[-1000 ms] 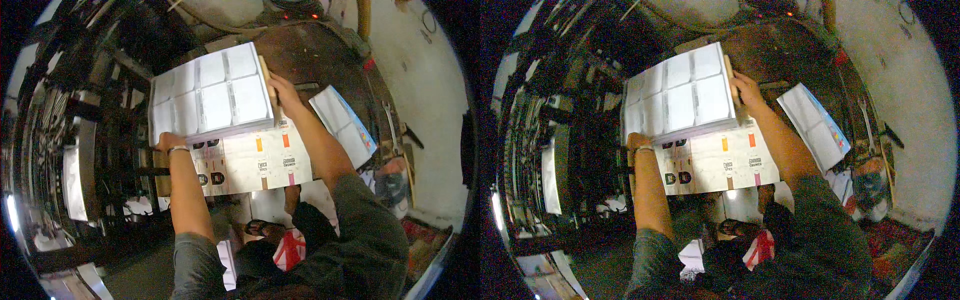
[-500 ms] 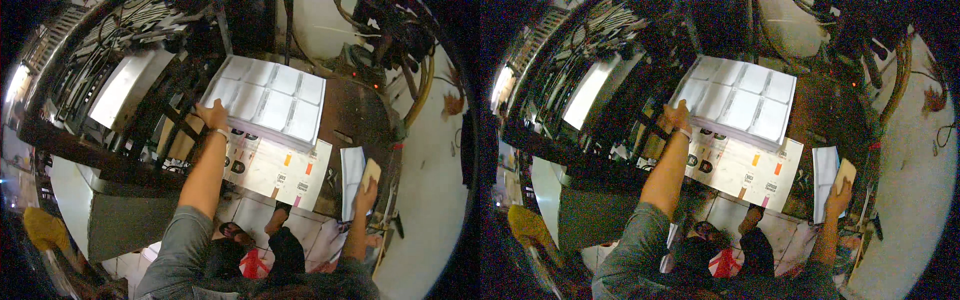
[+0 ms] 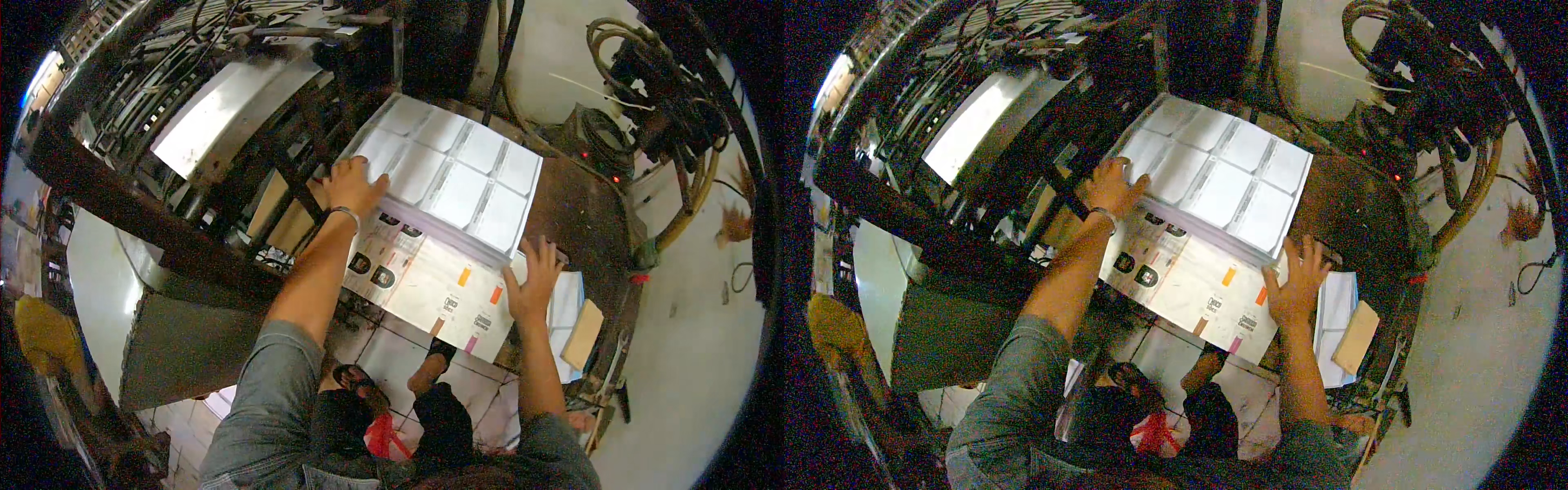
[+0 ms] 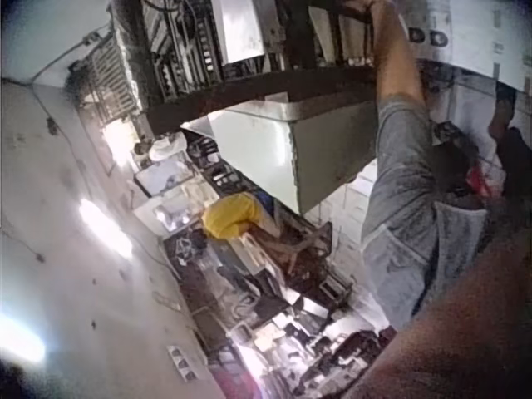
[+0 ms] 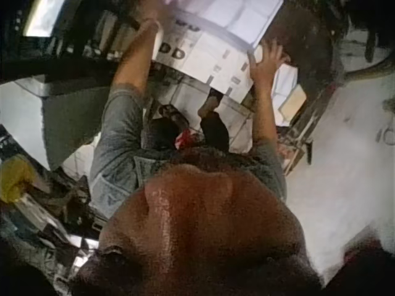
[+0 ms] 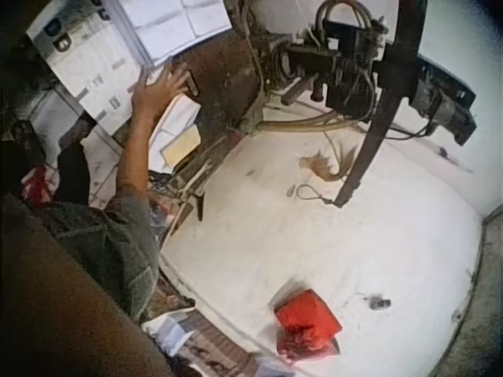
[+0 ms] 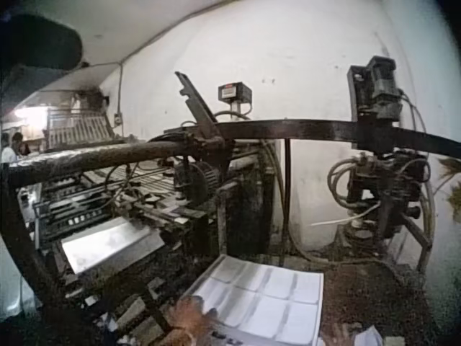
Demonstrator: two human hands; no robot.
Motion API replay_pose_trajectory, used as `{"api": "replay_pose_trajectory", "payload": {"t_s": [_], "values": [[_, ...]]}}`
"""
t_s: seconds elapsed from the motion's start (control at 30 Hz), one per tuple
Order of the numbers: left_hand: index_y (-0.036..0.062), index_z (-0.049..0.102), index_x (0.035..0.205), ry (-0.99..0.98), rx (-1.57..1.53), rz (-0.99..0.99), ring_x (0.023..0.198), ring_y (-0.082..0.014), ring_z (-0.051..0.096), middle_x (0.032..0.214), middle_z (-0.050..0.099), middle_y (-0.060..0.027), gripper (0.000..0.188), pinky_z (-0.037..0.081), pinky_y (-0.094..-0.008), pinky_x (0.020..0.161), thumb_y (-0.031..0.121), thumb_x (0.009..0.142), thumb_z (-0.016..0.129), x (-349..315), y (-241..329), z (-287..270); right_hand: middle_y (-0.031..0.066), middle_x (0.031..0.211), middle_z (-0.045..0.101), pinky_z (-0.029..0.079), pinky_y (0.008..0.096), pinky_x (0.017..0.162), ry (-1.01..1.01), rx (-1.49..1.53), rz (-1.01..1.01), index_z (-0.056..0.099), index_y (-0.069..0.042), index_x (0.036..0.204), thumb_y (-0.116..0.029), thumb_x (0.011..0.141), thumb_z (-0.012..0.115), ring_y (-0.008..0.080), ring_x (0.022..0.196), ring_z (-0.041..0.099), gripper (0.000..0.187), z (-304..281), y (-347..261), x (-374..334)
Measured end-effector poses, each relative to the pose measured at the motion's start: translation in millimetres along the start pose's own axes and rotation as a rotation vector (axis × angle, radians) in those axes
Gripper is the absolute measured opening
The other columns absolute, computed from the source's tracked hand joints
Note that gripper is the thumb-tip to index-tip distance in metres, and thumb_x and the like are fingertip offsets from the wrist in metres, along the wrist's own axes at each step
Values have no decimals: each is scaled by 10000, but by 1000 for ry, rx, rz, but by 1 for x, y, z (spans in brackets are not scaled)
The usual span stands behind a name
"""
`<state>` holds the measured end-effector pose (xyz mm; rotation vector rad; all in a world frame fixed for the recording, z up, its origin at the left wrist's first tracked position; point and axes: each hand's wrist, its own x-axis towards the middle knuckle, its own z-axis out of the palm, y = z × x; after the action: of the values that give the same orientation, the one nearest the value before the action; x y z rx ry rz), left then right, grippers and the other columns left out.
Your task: The person lifts a stack of printed paper sheets, fans them out to separate them, and places the stack onto the input tray of a printing press.
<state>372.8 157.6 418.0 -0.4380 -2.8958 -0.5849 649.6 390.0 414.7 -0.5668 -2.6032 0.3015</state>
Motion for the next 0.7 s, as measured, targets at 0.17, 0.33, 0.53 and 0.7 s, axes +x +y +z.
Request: {"api": "replay_pose_trajectory", "payload": {"t_s": [0.17,0.33,0.53,0.7], "values": [[85,519,1106,-20,34,36,1133,-293,397,1179,468,-120,580,296,-475,918,472,688,626,-3,2,-3,170,1337,355,71,604,1019,-43,-84,-18,571,-107,1110,-388,706,665,385,1288,211,501,13,-15,1],[125,515,1129,3,34,43,1167,-286,393,1209,468,-101,622,331,-484,928,529,670,628,-6,-3,-1,145,1326,379,74,612,1014,-17,-75,-2,595,-99,1067,-423,696,668,379,1284,219,498,18,-21,-1],[105,511,1134,-49,5,44,1184,-291,368,1230,452,-110,645,296,-497,949,521,659,643,0,-11,3,150,1325,377,88,621,1005,-61,-114,7,595,-95,1069,-432,696,662,363,1289,219,507,15,-26,1],[94,506,1129,-42,-17,21,1201,-292,348,1253,428,-116,652,273,-503,963,507,648,659,-1,-10,6,170,1336,367,139,548,1031,-36,2,-131,522,-86,1169,-400,724,642,371,1275,251,558,30,-52,42]]}}
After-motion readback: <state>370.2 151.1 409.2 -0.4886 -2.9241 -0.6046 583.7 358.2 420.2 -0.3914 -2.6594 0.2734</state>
